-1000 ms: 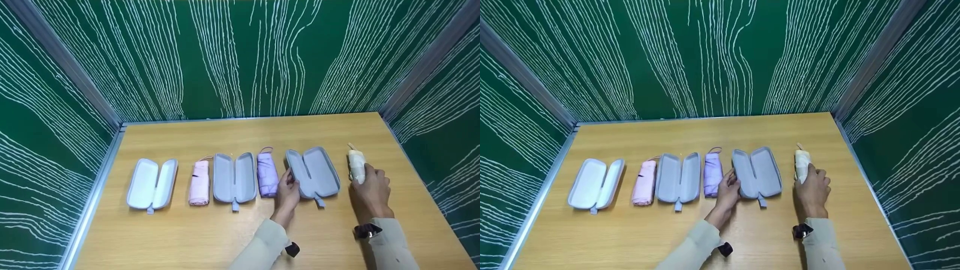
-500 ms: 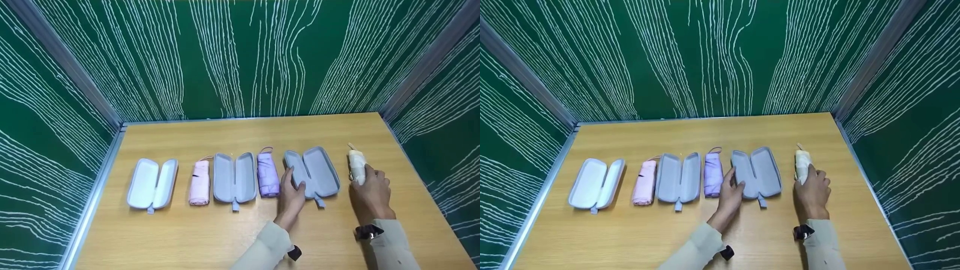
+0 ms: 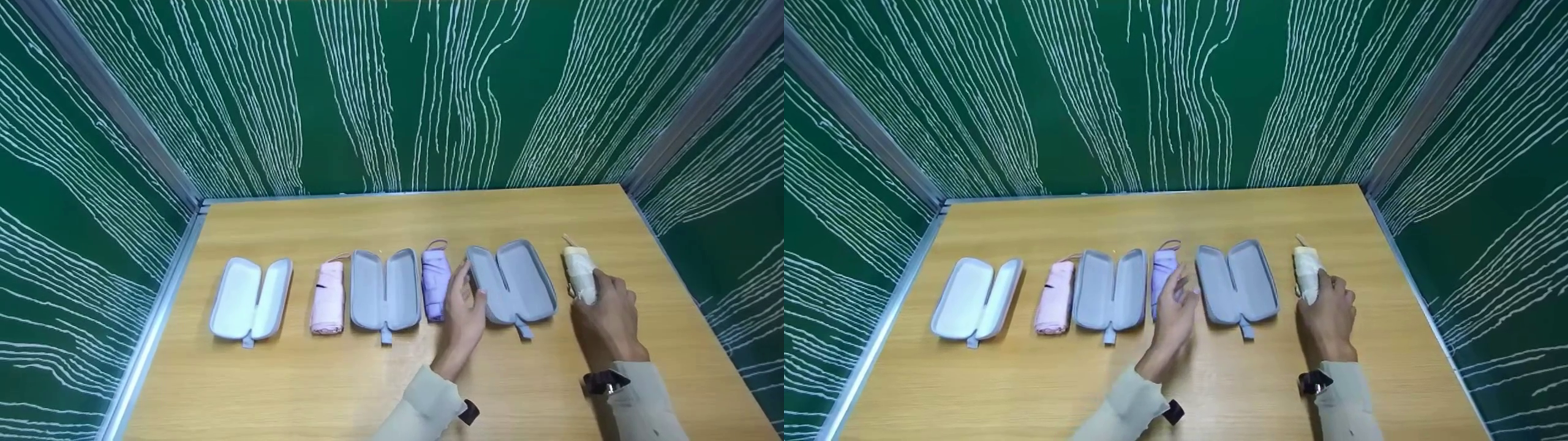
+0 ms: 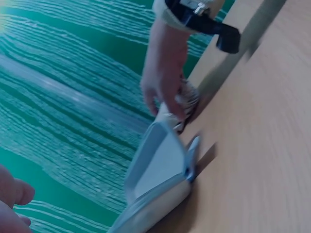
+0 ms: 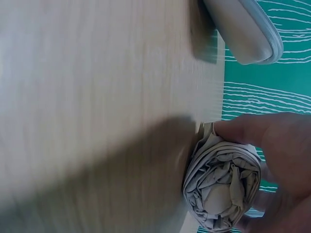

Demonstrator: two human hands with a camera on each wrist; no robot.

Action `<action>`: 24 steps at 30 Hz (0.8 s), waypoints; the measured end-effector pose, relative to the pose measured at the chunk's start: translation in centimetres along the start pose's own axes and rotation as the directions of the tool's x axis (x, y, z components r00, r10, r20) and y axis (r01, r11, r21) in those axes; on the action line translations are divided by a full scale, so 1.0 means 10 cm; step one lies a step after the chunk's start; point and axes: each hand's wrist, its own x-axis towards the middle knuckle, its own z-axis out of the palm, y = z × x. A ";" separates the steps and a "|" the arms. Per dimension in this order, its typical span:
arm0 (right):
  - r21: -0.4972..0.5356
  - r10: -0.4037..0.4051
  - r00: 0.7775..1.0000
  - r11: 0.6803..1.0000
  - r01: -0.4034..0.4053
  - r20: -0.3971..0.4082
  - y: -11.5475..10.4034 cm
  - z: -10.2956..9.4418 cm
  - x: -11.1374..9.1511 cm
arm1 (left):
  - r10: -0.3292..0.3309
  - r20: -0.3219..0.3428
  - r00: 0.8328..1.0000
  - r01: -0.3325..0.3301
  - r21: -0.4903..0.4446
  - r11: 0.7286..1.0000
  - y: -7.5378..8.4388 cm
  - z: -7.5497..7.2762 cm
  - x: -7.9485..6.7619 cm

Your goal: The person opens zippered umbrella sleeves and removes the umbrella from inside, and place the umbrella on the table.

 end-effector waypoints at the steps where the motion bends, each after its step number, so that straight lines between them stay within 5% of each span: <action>1: 0.004 -0.001 1.000 1.000 0.001 0.003 0.00 0.00 0.00 | 0.008 -0.005 1.000 -0.008 -0.002 1.000 0.01 -0.03 0.01; 9: 0.010 0.069 0.996 0.998 -0.069 0.052 -0.01 0.03 0.00 | 0.126 -0.026 0.992 -0.121 0.154 0.981 0.10 -0.28 0.04; 17: 0.001 0.028 0.999 1.000 -0.028 0.045 0.00 0.02 0.00 | 0.200 0.056 0.978 -0.208 0.275 0.939 0.23 -0.54 0.03; 24: -0.069 -0.034 0.999 0.997 0.033 -0.007 0.00 0.02 -0.01 | 0.255 0.128 0.958 -0.285 0.458 0.842 0.24 -0.83 0.01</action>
